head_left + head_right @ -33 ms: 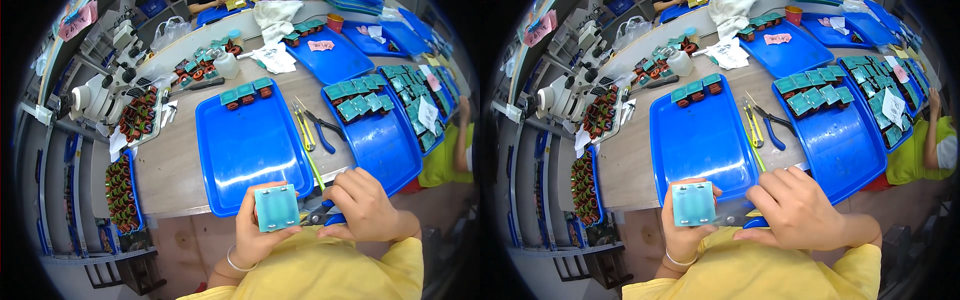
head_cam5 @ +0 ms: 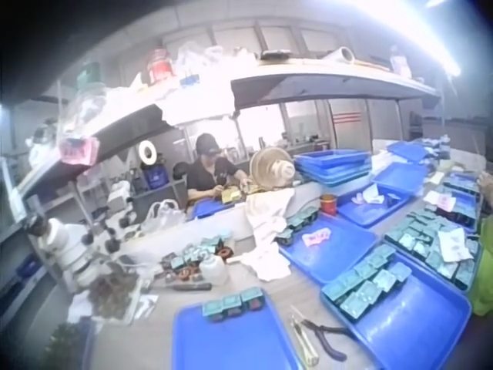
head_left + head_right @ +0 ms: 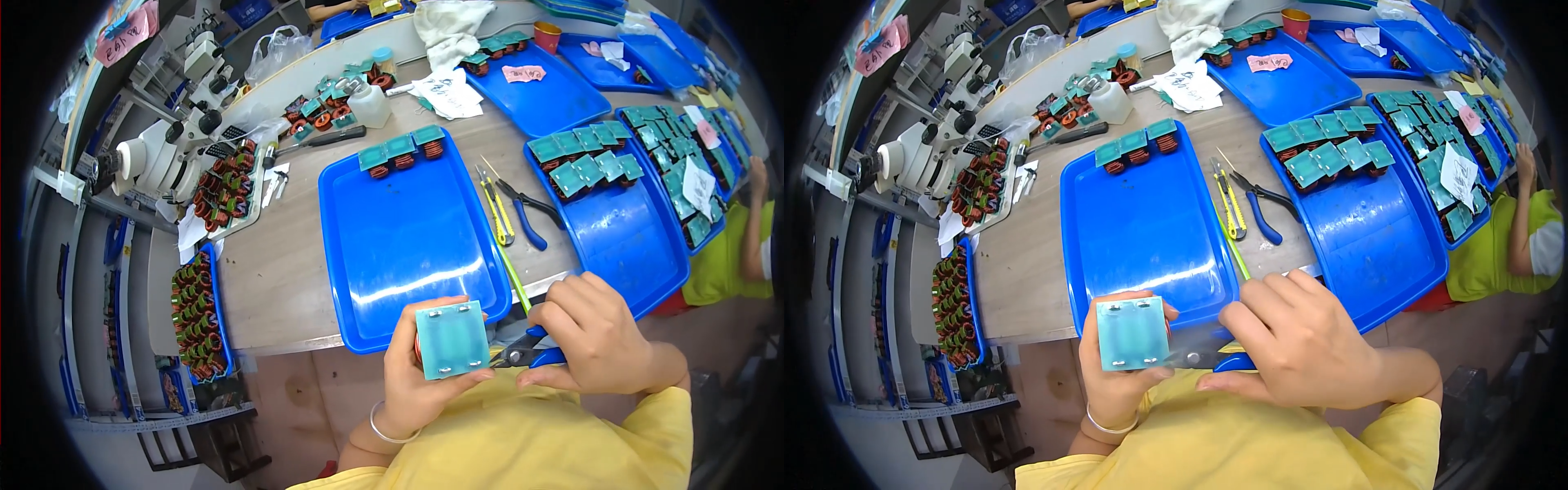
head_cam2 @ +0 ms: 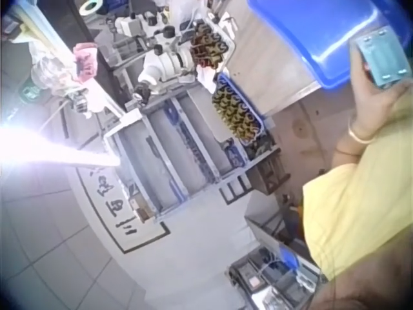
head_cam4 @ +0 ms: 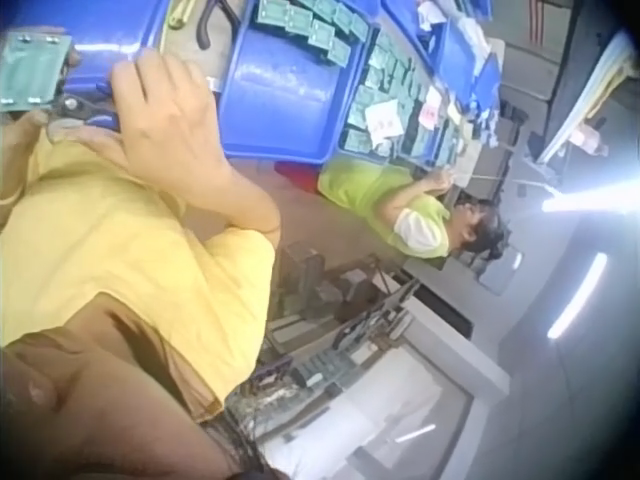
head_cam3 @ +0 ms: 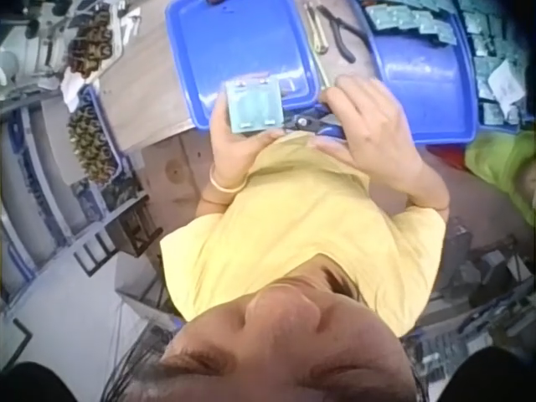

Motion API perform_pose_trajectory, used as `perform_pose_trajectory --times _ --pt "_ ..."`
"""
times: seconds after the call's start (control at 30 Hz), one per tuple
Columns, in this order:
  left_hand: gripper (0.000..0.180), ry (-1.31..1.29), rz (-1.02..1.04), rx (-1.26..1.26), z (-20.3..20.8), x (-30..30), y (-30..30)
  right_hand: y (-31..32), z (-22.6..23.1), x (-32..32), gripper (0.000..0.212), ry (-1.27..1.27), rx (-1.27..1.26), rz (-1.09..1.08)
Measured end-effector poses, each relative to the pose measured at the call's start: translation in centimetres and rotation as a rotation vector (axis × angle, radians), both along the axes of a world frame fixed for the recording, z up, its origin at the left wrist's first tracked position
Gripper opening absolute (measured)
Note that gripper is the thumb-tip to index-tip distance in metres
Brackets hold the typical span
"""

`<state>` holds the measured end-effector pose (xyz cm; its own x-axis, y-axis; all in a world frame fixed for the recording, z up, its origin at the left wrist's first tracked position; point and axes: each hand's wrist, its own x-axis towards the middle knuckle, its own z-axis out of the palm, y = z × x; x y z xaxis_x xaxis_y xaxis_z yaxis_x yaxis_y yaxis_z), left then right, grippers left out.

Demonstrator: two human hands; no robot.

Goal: Assembling and trimming wires on electronic coil components using pliers at an assembly workbench.

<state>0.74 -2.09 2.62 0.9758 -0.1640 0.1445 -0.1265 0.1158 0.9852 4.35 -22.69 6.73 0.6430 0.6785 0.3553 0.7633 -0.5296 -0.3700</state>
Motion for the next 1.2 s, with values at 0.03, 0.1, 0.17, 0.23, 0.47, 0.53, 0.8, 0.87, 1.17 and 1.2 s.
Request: perform_pose_trajectory --times 0.03,0.1,0.17,0.23,0.47,0.53,0.8,0.87,1.17,1.2 --pt "0.066 0.003 -0.001 -0.002 0.1 0.0 0.0 -0.1 0.1 0.0 0.053 -0.011 -0.02 -0.001" --pt "0.065 0.046 -0.001 -0.008 0.4 0.0 -0.1 -0.1 0.5 -0.1 0.053 -0.018 -0.041 -0.003" --pt "0.064 0.074 -0.038 -0.057 0.3 0.2 -0.1 -0.1 0.7 -0.3 0.047 0.002 -0.064 -0.021" --pt "0.062 0.1 -0.07 -0.104 0.3 0.2 -0.1 -0.1 0.5 -0.3 0.047 0.01 -0.046 -0.021" --pt "0.063 0.477 -0.21 -0.394 0.8 -0.2 -0.3 -0.2 0.3 -0.4 0.046 0.061 -0.013 -0.003" --pt "0.066 0.484 -0.204 -0.398 0.8 -0.1 -0.4 -0.3 0.3 -0.4 0.046 0.074 -0.012 -0.003" --pt "0.065 0.509 -0.405 -0.427 -0.7 0.2 -0.1 -0.3 -0.9 0.1 0.044 0.202 0.151 -0.002" --pt "0.06 0.486 -0.378 -0.487 -2.0 -0.2 -0.1 0.1 -1.1 0.4 0.031 0.452 0.23 -0.107" --pt "0.042 0.2 0.222 -0.145 -3.4 1.2 0.2 1.1 -11.0 6.2 0.023 0.151 0.259 -0.744" --pt "0.042 0.202 0.219 -0.142 -3.3 1.2 0.3 1.5 -11.4 6.8 0.023 0.154 0.26 -0.747"
